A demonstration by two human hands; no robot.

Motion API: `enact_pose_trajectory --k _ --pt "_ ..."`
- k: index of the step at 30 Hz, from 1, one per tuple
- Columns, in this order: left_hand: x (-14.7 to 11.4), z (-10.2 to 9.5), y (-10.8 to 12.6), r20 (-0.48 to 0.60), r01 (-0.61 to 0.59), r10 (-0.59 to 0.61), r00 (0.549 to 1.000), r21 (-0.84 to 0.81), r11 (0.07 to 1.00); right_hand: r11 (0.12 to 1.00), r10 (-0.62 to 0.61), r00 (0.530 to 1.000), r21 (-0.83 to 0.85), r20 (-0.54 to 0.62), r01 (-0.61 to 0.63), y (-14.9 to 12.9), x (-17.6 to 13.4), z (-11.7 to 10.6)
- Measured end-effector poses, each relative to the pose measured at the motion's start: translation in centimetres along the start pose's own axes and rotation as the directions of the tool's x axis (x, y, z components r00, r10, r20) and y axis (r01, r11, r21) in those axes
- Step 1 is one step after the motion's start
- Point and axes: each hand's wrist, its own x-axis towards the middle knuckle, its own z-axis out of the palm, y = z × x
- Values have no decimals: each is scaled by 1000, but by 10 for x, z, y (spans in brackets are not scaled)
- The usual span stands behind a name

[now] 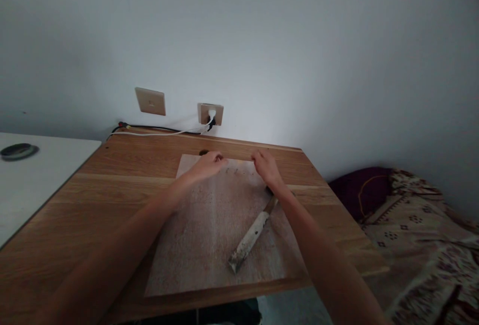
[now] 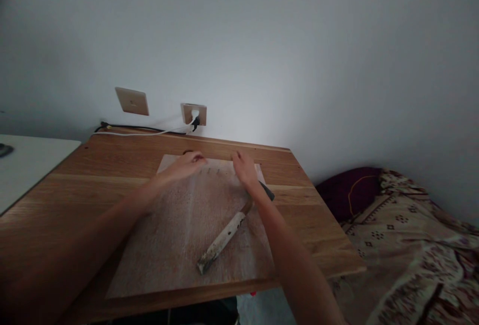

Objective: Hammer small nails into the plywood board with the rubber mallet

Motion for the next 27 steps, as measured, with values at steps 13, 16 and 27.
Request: enact_pose_trajectory --k 13,16,27 --pt "23 4 14 263 -318 205 943 523 791 981 -66 979 -168 193 99 -2 1 35" --pt "35 1 19 210 -281 206 956 437 855 959 -63 976 -260 209 117 -9 -4 36" --pt "-13 25 1 211 344 -354 911 -862 372 951 -218 954 -177 208 255 -55 7 -14"
